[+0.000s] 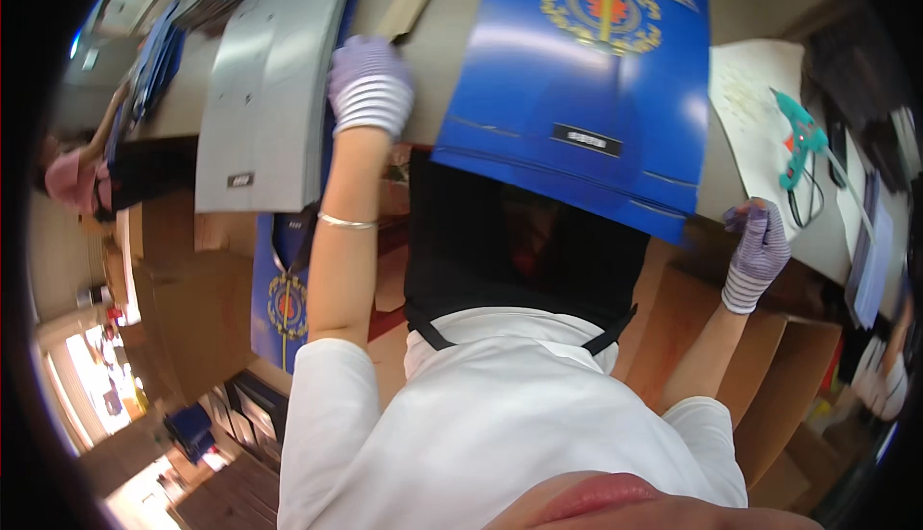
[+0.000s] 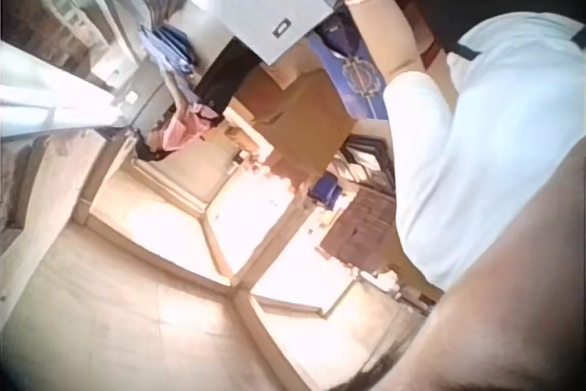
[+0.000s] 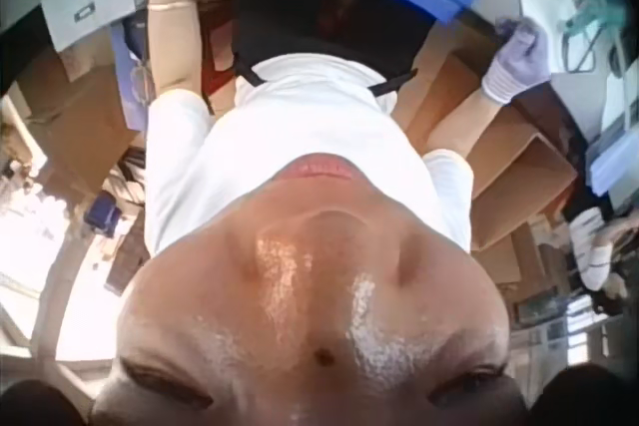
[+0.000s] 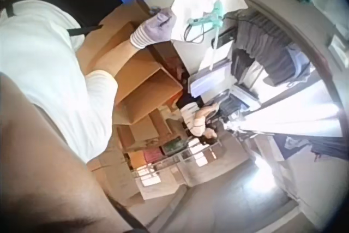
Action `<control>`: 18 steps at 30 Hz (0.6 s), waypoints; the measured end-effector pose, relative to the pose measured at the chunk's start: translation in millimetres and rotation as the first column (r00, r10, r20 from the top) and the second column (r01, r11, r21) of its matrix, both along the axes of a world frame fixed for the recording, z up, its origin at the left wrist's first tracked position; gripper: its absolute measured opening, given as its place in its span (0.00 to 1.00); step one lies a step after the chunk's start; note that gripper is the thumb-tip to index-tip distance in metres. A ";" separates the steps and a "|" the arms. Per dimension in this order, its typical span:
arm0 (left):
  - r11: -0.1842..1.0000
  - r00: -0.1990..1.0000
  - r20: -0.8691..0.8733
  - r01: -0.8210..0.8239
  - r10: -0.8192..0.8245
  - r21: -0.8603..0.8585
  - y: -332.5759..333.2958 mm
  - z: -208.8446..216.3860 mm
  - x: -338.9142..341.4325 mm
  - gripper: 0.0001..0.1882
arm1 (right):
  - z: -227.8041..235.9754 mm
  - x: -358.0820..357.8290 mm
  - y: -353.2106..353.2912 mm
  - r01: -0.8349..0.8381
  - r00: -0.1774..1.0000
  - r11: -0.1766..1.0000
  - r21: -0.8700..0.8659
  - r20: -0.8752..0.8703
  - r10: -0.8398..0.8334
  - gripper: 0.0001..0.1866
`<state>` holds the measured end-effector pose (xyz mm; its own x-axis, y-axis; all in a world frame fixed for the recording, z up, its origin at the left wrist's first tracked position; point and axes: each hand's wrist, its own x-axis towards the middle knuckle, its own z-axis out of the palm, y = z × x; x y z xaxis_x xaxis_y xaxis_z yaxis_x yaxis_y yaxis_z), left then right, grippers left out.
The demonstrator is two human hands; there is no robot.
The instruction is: Using a hot glue gun to attach black strap handles to blue paper shopping bags in a manufacturing setting.
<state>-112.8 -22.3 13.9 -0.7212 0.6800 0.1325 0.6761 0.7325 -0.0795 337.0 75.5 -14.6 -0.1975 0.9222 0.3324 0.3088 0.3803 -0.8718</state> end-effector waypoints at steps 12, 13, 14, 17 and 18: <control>0.640 0.599 0.271 0.575 -0.753 0.509 -21.9 45.2 94.9 0.09 | 12.1 61.0 124.1 0.258 0.935 0.931 -0.258 0.312 -0.172 0.33; 0.634 0.590 0.260 0.615 -0.764 0.468 -21.4 35.9 103.4 0.10 | 12.6 59.2 136.2 0.265 0.931 0.928 -0.262 0.321 -0.176 0.33; 0.623 0.576 0.247 0.665 -0.779 0.413 -20.9 27.0 107.1 0.10 | 12.2 56.2 147.4 0.269 0.875 0.931 -0.247 0.466 -0.129 0.31; 0.659 0.590 0.293 0.665 -0.752 0.352 -20.7 7.5 112.0 0.11 | -0.4 82.8 177.8 0.242 0.822 0.970 -0.005 0.533 -0.202 0.25; 0.648 0.598 0.255 0.668 -0.760 0.366 -19.8 6.3 113.3 0.10 | -6.9 93.5 183.1 0.232 0.848 0.947 0.224 0.429 -0.309 0.21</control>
<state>0.5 -42.2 20.2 -0.0360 0.9823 0.1838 0.9285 -0.0352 0.3696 430.5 258.6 -21.5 -0.1119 0.9041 0.4124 0.7649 0.3433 -0.5451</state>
